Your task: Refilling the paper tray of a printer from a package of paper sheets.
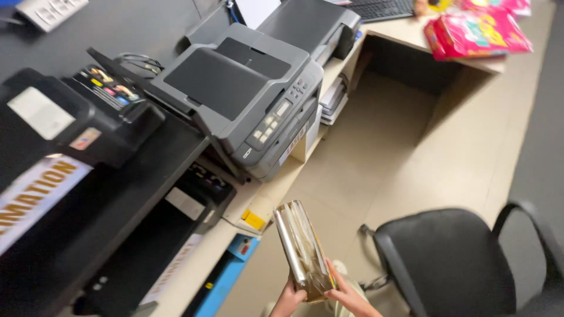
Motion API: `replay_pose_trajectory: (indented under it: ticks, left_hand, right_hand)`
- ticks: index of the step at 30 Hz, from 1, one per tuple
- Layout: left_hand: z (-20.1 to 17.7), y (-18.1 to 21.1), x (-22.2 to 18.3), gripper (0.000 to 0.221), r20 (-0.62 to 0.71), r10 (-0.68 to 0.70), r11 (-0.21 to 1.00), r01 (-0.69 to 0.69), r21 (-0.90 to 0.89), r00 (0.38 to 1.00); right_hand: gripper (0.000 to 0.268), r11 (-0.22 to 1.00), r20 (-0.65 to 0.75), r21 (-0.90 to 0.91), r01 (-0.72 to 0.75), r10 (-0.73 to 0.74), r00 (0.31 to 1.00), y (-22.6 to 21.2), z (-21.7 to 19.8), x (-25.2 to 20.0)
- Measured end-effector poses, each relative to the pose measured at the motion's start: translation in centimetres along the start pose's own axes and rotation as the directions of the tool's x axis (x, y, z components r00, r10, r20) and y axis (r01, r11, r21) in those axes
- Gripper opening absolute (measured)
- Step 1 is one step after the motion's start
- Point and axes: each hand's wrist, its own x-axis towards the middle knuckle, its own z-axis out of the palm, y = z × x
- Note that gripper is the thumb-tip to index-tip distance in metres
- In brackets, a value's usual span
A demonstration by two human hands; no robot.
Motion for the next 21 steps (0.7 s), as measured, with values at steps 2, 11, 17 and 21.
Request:
replay_pose_trajectory:
  ticks: [2, 11, 17, 21]
  left_hand:
    - [2.2, -0.9, 2.7, 0.099, -0.069, -0.094, 0.990, 0.086, -0.111, 0.993]
    - [2.8, -6.5, 12.0, 0.098, -0.196, -0.232, 0.948, 0.176, -0.265, 0.953]
    - [-1.8, -13.7, 18.6, 0.097, -0.245, -0.211, 0.952, 0.143, -0.270, 0.946]
    - [-5.7, -21.6, 22.5, 0.096, -0.313, -0.133, 0.971, 0.062, -0.229, 0.940]
  right_hand:
    - [0.099, 0.991, 0.024, 0.036, -0.130, 0.129, 0.991, -3.4, -2.9, 1.3]
    - [0.095, 0.985, 0.153, -0.068, -0.161, 0.170, 0.973, -1.8, -10.4, 12.1]
    - [0.092, 0.984, 0.229, 0.039, -0.173, 0.160, 0.960, 6.1, -11.5, 21.8]
    - [0.089, 0.975, 0.289, 0.105, -0.195, 0.157, 0.944, 12.6, -11.5, 28.5]
